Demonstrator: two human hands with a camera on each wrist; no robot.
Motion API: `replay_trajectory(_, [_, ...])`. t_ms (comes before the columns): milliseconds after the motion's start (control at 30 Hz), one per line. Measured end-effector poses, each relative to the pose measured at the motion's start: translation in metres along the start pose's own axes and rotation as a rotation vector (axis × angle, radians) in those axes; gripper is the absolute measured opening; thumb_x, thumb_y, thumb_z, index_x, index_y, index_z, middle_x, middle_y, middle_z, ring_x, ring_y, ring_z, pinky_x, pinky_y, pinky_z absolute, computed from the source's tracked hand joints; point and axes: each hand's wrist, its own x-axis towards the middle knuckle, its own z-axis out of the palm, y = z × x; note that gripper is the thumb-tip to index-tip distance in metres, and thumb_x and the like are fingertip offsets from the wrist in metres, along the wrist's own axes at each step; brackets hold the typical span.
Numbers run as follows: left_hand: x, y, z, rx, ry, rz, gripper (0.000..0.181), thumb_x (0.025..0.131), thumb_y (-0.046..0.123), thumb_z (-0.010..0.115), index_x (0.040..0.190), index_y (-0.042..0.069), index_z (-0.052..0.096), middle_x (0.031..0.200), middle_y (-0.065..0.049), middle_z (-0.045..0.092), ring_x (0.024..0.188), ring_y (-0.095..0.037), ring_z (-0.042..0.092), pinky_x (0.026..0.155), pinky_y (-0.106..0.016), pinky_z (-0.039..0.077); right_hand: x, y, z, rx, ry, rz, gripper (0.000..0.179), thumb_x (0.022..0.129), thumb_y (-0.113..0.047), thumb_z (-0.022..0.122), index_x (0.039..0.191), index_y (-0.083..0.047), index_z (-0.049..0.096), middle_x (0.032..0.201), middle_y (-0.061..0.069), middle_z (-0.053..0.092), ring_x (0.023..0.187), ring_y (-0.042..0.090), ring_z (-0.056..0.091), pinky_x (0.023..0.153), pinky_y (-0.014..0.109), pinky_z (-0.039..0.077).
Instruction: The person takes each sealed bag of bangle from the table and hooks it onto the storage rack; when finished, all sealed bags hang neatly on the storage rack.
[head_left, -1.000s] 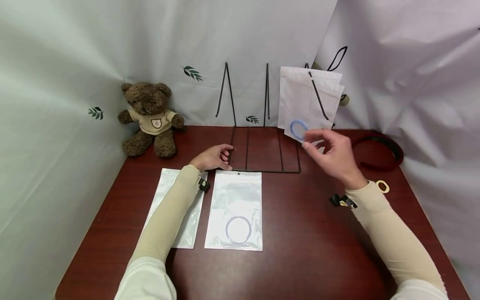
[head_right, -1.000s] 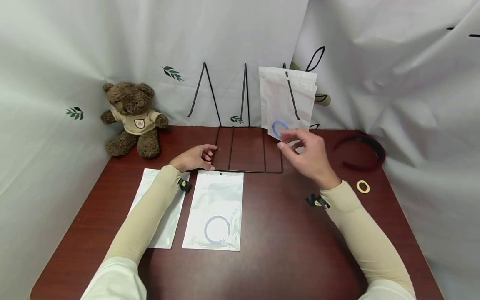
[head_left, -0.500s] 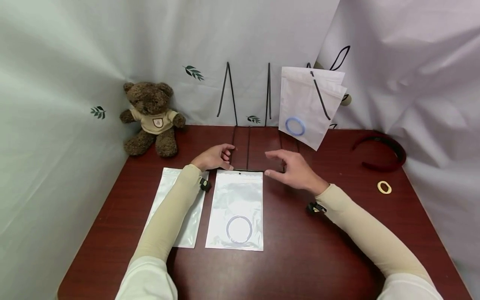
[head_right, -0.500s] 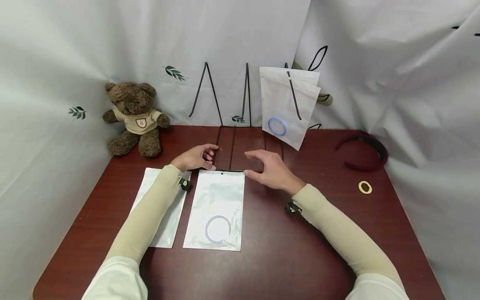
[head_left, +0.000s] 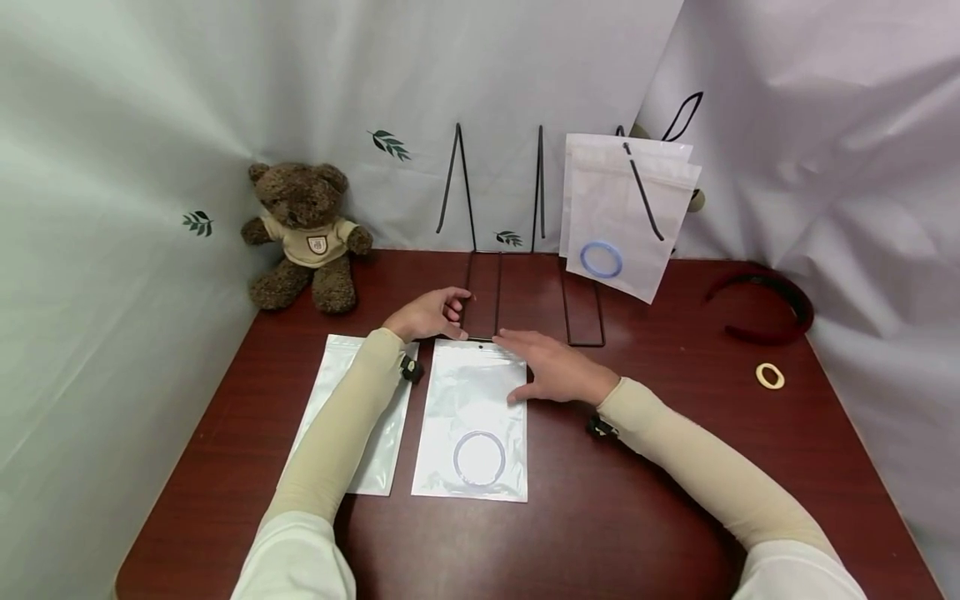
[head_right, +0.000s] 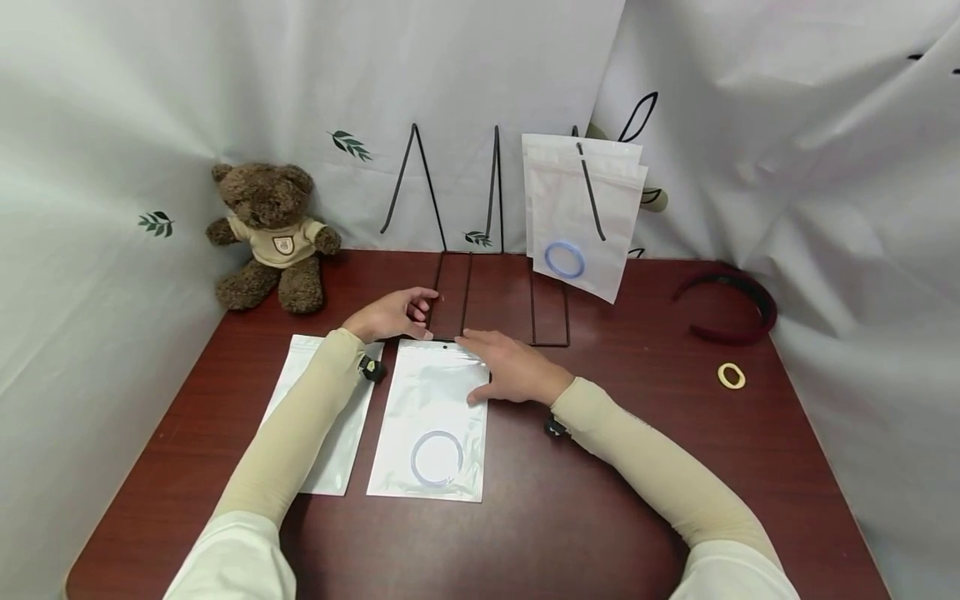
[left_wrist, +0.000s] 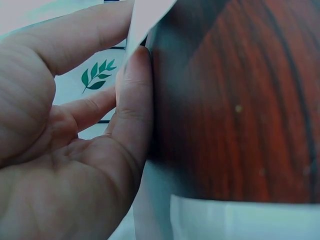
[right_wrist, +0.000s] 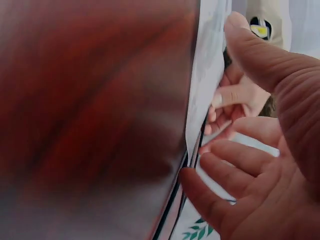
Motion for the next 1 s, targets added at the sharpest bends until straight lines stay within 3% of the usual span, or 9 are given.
replay_trajectory(100, [-0.001, 0.001, 0.000, -0.005, -0.005, 0.006, 0.082, 0.075, 0.005, 0.086, 0.147, 0.015, 0.047, 0.117, -0.007, 0.049, 0.104, -0.021, 0.051, 0.088, -0.031, 0.046, -0.002, -0.004, 0.003, -0.041, -0.041, 0.021, 0.098, 0.077, -0.051, 0.083, 0.157, -0.021, 0.036, 0.158, 0.006, 0.042, 0.145, 0.028, 0.042, 0.113, 0.046, 0.042])
replay_trajectory(233, [-0.002, 0.002, 0.000, -0.005, -0.005, 0.014, 0.081, 0.076, 0.006, 0.086, 0.146, 0.015, 0.047, 0.116, -0.007, 0.049, 0.104, -0.021, 0.050, 0.088, -0.031, 0.046, -0.005, -0.007, 0.004, -0.077, -0.031, 0.013, 0.099, 0.071, -0.046, 0.089, 0.155, -0.025, 0.041, 0.143, 0.005, 0.054, 0.128, 0.023, 0.051, 0.102, 0.039, 0.049])
replay_trajectory(400, [-0.002, 0.001, 0.000, -0.003, -0.007, 0.013, 0.080, 0.076, 0.007, 0.086, 0.146, 0.016, 0.047, 0.114, -0.006, 0.049, 0.102, -0.020, 0.051, 0.086, -0.030, 0.046, -0.009, -0.008, 0.001, -0.036, -0.033, -0.002, 0.110, 0.065, -0.036, 0.095, 0.157, -0.028, 0.035, 0.125, 0.008, 0.050, 0.111, 0.020, 0.046, 0.090, 0.033, 0.047])
replay_trajectory(600, [-0.002, 0.000, -0.001, 0.002, 0.000, 0.028, 0.080, 0.076, 0.007, 0.086, 0.145, 0.014, 0.048, 0.113, -0.006, 0.049, 0.102, -0.020, 0.051, 0.085, -0.029, 0.046, -0.010, -0.005, -0.004, -0.027, -0.069, 0.080, 0.123, 0.062, -0.038, 0.096, 0.161, -0.027, 0.024, 0.136, 0.013, 0.046, 0.120, 0.027, 0.042, 0.101, 0.042, 0.042])
replay_trajectory(700, [-0.002, 0.000, -0.001, -0.006, -0.003, 0.029, 0.079, 0.076, 0.006, 0.086, 0.145, 0.014, 0.048, 0.113, -0.006, 0.049, 0.101, -0.020, 0.051, 0.085, -0.028, 0.045, -0.010, -0.003, -0.005, -0.001, -0.093, 0.115, 0.118, 0.065, -0.036, 0.095, 0.160, -0.027, 0.026, 0.143, 0.014, 0.048, 0.128, 0.032, 0.041, 0.108, 0.051, 0.038])
replay_trajectory(800, [-0.001, -0.001, -0.001, -0.003, -0.007, 0.036, 0.079, 0.076, 0.007, 0.086, 0.145, 0.014, 0.048, 0.112, -0.006, 0.048, 0.099, -0.018, 0.051, 0.085, -0.027, 0.045, -0.012, -0.001, -0.005, 0.031, -0.085, 0.096, 0.108, 0.070, -0.030, 0.093, 0.159, -0.028, 0.031, 0.143, 0.012, 0.052, 0.127, 0.029, 0.049, 0.106, 0.050, 0.044])
replay_trajectory(1000, [0.000, -0.002, 0.000, -0.009, 0.001, 0.042, 0.076, 0.078, 0.004, 0.083, 0.145, 0.013, 0.048, 0.110, -0.006, 0.048, 0.098, -0.019, 0.051, 0.080, -0.025, 0.046, -0.019, 0.008, -0.004, 0.067, 0.083, -0.057, 0.079, 0.083, -0.021, 0.082, 0.152, -0.028, 0.044, 0.128, -0.001, 0.061, 0.108, 0.013, 0.058, 0.090, 0.035, 0.052])
